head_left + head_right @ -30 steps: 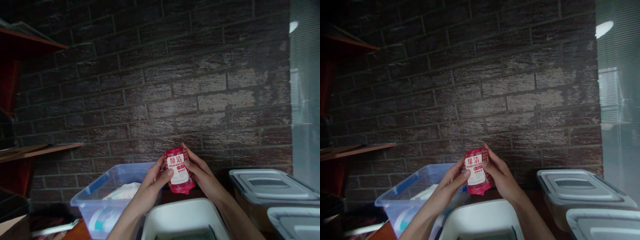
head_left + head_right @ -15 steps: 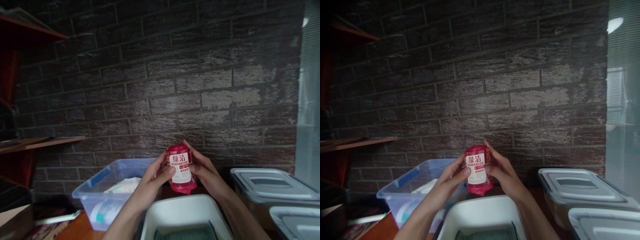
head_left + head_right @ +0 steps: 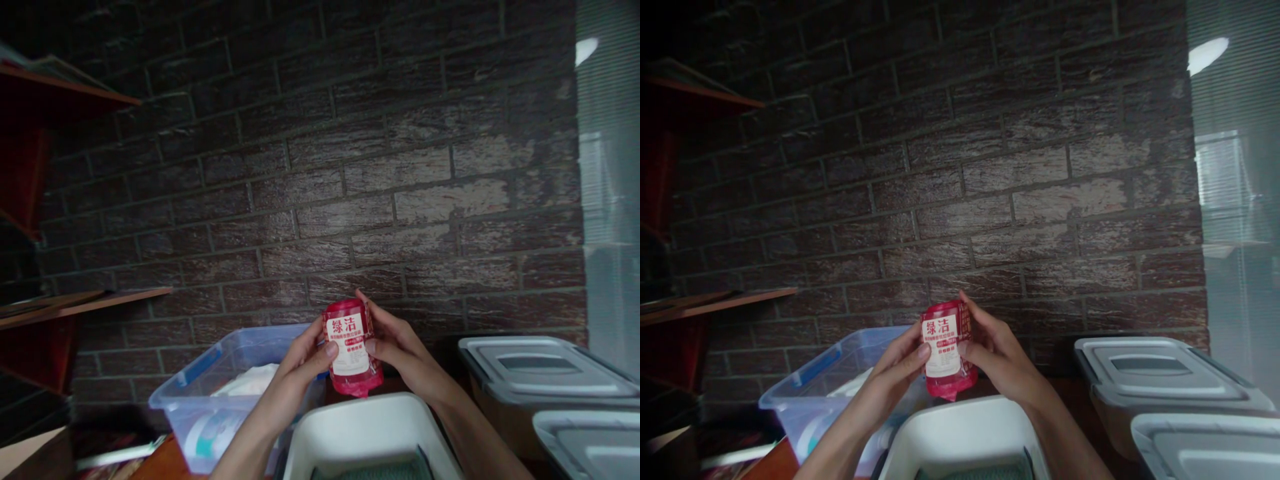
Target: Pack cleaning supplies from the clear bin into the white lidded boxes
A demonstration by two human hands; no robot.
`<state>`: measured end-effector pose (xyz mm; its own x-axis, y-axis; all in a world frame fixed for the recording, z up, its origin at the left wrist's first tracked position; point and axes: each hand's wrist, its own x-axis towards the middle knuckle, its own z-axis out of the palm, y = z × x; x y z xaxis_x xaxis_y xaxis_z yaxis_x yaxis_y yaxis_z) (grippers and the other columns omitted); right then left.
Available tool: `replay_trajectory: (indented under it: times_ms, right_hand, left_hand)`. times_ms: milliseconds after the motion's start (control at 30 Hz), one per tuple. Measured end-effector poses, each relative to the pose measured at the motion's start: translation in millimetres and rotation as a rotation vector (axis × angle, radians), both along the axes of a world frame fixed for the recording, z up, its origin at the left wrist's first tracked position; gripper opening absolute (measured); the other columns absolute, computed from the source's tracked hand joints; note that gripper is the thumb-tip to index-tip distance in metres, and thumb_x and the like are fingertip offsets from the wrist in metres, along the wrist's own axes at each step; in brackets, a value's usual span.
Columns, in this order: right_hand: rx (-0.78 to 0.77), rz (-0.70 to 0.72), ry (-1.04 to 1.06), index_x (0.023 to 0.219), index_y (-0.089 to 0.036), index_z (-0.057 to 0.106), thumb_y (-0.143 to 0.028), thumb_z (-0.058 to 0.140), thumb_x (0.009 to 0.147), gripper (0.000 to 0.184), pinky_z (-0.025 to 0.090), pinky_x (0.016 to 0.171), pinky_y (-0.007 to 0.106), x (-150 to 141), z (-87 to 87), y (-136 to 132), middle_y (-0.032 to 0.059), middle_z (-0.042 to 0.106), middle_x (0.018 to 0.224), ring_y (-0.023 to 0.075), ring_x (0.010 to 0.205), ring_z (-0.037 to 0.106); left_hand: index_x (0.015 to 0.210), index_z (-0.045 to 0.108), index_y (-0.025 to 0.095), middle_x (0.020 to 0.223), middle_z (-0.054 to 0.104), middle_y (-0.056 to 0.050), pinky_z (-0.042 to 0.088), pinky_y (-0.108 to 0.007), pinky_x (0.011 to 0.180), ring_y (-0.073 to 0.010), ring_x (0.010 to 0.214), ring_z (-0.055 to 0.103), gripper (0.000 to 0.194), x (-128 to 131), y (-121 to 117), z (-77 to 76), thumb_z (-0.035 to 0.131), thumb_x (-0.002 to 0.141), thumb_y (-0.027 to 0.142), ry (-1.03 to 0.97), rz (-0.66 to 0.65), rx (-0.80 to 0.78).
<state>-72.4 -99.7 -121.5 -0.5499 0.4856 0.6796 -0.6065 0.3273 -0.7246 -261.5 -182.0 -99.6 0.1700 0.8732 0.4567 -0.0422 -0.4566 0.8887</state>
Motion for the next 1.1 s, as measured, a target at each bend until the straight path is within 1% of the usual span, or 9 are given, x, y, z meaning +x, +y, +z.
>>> replay_trajectory:
  times_ms: [267, 367, 500, 600, 667, 733, 833, 967, 1100]
  right_hand:
    - [-0.010, -0.035, 0.018, 0.151, -0.034, 0.048, -0.026, 0.074, 0.089, 0.067, 0.043, 0.112, 0.044, -1, -1.2, 2, 0.0023, 0.059, 0.148, 0.0267, 0.136, 0.055]
    - [-0.013, -0.046, 0.023, 0.152, -0.033, 0.046, -0.028, 0.074, 0.090, 0.068, 0.043, 0.113, 0.045, 0, 0.5, 0, 0.0031, 0.057, 0.150, 0.0273, 0.137, 0.053]
    - [-0.015, -0.061, 0.008, 0.155, -0.034, 0.041, -0.030, 0.073, 0.091, 0.071, 0.042, 0.114, 0.045, -1, 1.3, -4, 0.0025, 0.052, 0.154, 0.0266, 0.139, 0.052]
    - [-0.015, -0.078, -0.008, 0.157, -0.036, 0.035, -0.031, 0.074, 0.091, 0.077, 0.037, 0.118, 0.047, -4, -0.2, -4, 0.0019, 0.050, 0.155, 0.0256, 0.137, 0.054]
    - [-0.023, -0.117, 0.007, 0.156, -0.036, 0.037, -0.035, 0.071, 0.093, 0.071, 0.030, 0.122, 0.047, -6, -2.3, -1, 0.0011, 0.048, 0.157, 0.0253, 0.141, 0.050]
    - [-0.053, -0.146, 0.045, 0.152, -0.034, 0.046, -0.044, 0.060, 0.099, 0.056, 0.027, 0.124, 0.048, -8, -4.6, 3, 0.0010, 0.045, 0.159, 0.0261, 0.146, 0.043]
    - [-0.116, -0.164, 0.087, 0.145, -0.031, 0.056, -0.051, 0.049, 0.103, 0.048, 0.031, 0.121, 0.051, -10, -6.5, 9, 0.0029, 0.048, 0.157, 0.0285, 0.146, 0.043]
    - [-0.083, -0.238, 0.073, 0.141, -0.031, 0.060, -0.044, 0.066, 0.095, 0.048, 0.036, 0.119, 0.050, -10, -3.0, 8, 0.0032, 0.056, 0.150, 0.0284, 0.139, 0.052]
    - [-0.053, -0.253, 0.073, 0.138, -0.032, 0.063, -0.041, 0.071, 0.092, 0.047, 0.046, 0.113, 0.047, -7, 1.5, 3, 0.0024, 0.060, 0.147, 0.0278, 0.132, 0.059]
  left_hand:
    - [0.147, 0.054, 0.023, 0.148, 0.058, -0.012, 0.044, -0.043, 0.110, -0.0341, 0.134, 0.054, 0.055, 2, 2, -5.9, 0.067, 0.094, 0.030, -0.031, 0.031, 0.047]
    - [0.144, 0.057, 0.023, 0.147, 0.058, -0.013, 0.048, -0.042, 0.106, -0.0340, 0.130, 0.057, 0.054, 6, 1, -3.6, 0.070, 0.092, 0.029, -0.030, 0.025, 0.090]
    - [0.146, 0.054, 0.026, 0.151, 0.054, -0.013, 0.052, -0.041, 0.101, -0.0328, 0.127, 0.060, 0.059, 8, 1, -1.5, 0.073, 0.090, 0.025, -0.040, 0.031, 0.125]
    - [0.148, 0.050, 0.026, 0.152, 0.052, -0.014, 0.053, -0.042, 0.100, -0.0324, 0.128, 0.059, 0.063, 7, 3, -2.5, 0.074, 0.090, 0.024, -0.040, 0.063, 0.141]
    - [0.149, 0.050, 0.026, 0.151, 0.052, -0.014, 0.052, -0.043, 0.102, -0.0324, 0.130, 0.058, 0.064, 7, 4, -3.5, 0.074, 0.089, 0.024, -0.048, 0.078, 0.151]
    - [0.148, 0.051, 0.026, 0.151, 0.053, -0.013, 0.049, -0.044, 0.107, -0.0326, 0.132, 0.056, 0.063, 6, 6, -4.2, 0.075, 0.089, 0.026, -0.064, 0.085, 0.155]
    - [0.148, 0.052, 0.027, 0.152, 0.053, -0.013, 0.048, -0.046, 0.109, -0.0336, 0.134, 0.055, 0.064, 6, 7, -5.0, 0.075, 0.088, 0.028, -0.073, 0.089, 0.138]
    - [0.149, 0.051, 0.025, 0.156, 0.048, -0.013, 0.047, -0.046, 0.110, -0.0343, 0.135, 0.054, 0.064, 7, 7, -4.9, 0.074, 0.089, 0.027, -0.066, 0.071, 0.123]
    - [0.149, 0.051, 0.025, 0.156, 0.047, -0.013, 0.048, -0.045, 0.108, -0.0342, 0.134, 0.054, 0.063, 8, 6, -4.1, 0.073, 0.090, 0.026, -0.072, 0.049, 0.112]
